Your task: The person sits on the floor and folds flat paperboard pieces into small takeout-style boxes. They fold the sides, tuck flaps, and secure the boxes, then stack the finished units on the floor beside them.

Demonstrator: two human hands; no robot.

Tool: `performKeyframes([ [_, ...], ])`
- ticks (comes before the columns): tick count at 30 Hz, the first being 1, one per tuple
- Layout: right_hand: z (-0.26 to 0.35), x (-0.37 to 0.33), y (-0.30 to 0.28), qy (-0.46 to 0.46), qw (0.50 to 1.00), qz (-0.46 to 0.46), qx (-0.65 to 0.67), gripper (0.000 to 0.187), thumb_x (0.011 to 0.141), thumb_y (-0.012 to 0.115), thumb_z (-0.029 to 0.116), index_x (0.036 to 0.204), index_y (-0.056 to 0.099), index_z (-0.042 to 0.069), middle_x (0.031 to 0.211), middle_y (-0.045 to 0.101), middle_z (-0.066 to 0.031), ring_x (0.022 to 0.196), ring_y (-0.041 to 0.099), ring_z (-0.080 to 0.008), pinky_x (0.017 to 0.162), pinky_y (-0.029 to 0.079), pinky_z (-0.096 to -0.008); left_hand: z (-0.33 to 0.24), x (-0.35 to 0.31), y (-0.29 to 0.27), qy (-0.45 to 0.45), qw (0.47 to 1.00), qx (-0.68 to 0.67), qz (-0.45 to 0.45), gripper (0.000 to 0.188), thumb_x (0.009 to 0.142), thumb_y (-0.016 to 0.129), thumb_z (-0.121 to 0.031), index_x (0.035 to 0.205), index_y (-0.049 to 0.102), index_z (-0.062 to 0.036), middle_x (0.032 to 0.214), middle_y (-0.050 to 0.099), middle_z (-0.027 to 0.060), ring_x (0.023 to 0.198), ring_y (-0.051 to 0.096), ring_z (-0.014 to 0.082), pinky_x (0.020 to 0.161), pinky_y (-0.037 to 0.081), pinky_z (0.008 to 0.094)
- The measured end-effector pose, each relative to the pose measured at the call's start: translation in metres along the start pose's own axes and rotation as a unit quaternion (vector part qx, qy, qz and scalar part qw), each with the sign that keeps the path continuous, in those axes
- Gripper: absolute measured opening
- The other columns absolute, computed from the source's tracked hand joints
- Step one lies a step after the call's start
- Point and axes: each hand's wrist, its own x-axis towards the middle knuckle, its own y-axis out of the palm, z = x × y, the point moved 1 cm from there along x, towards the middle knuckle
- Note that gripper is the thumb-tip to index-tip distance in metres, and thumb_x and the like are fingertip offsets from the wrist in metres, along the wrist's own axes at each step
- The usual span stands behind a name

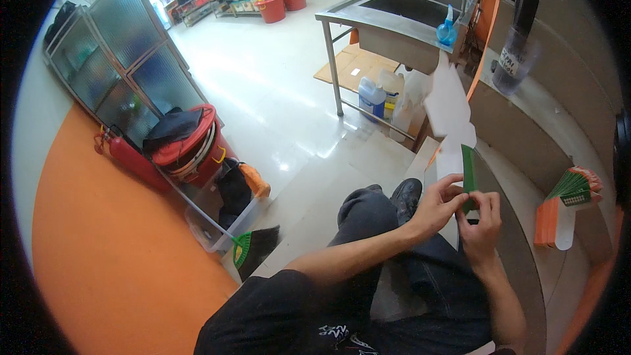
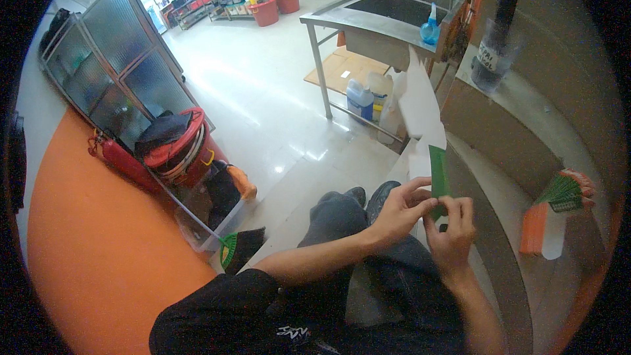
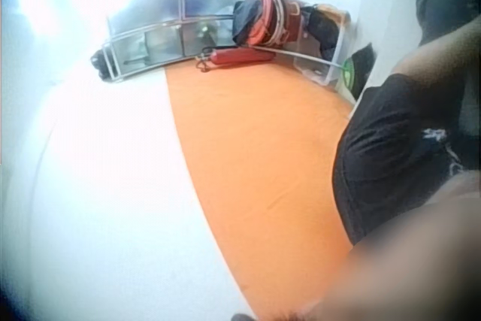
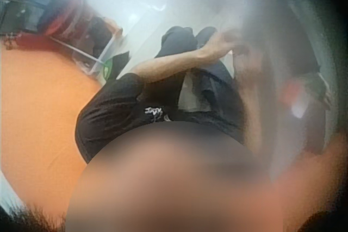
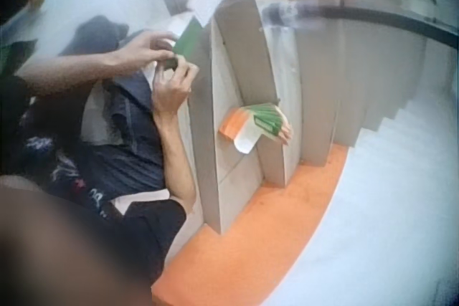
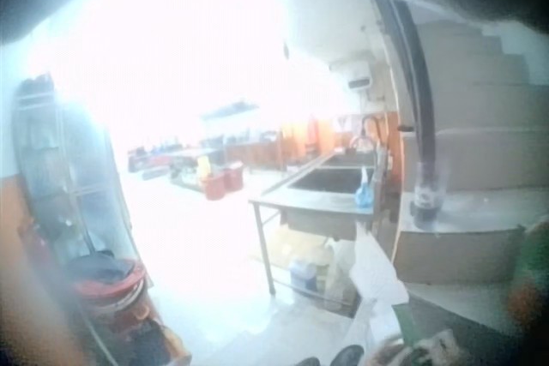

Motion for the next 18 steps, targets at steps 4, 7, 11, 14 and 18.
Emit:
performKeyframes([
  [4,0.012,-0.001,-0.009,0.06,0.993,0.018,0.096,0.049,0.077,0.072,0.008,0.119,0.049,-0.002,0.11,0.051,-0.0189,0.093,0.061,-0.0303,0.079,0.051,-0.0372,-0.011,-0.006,0.001,0.125,0.976,0.172,-0.05,0.029,0.091,0.053,0.002,0.12,0.056,0.0022,0.1,0.067,0.0118,0.09,0.063,0.0125,0.077,0.052,0.0278],
  [7,0.02,-0.006,-0.02,0.108,0.978,-0.019,0.177,0.046,0.082,0.069,0.011,0.12,0.049,-0.004,0.108,0.055,-0.0182,0.095,0.063,-0.028,0.08,0.052,-0.0353,-0.02,-0.021,0.009,0.235,0.918,0.319,-0.001,0.035,0.085,0.057,0.005,0.119,0.058,-0.0006,0.104,0.066,0.0187,0.092,0.066,0.0283,0.08,0.052,0.0341],
  [11,0.03,-0.014,-0.027,0.144,0.962,-0.004,0.231,0.039,0.088,0.064,0.014,0.118,0.05,-0.007,0.099,0.063,-0.0168,0.088,0.067,-0.0236,0.075,0.054,-0.0327,-0.034,-0.045,0.017,0.276,0.876,0.394,0.024,0.045,0.079,0.06,0.007,0.123,0.056,-0.0015,0.111,0.062,0.0223,0.096,0.062,0.0388,0.083,0.051,0.0388],
  [14,0.038,-0.019,-0.025,0.182,0.946,0.015,0.269,0.034,0.09,0.061,0.012,0.116,0.051,-0.007,0.093,0.066,-0.0144,0.083,0.066,-0.0182,0.074,0.053,-0.0287,-0.043,-0.067,0.012,0.241,0.867,0.435,0.031,0.044,0.078,0.063,0.005,0.121,0.057,-0.0024,0.119,0.059,0.0207,0.099,0.063,0.0371,0.084,0.052,0.0393],
  [18,0.051,-0.029,-0.017,0.194,0.93,0.071,0.305,0.029,0.087,0.059,0.004,0.113,0.053,-0.008,0.096,0.065,-0.0164,0.085,0.068,-0.0197,0.075,0.055,-0.0311,-0.051,-0.093,-0.004,0.221,0.859,0.46,0.033,0.049,0.077,0.067,0.004,0.123,0.054,-0.0023,0.12,0.058,0.0195,0.099,0.065,0.0331,0.085,0.053,0.0365],
])
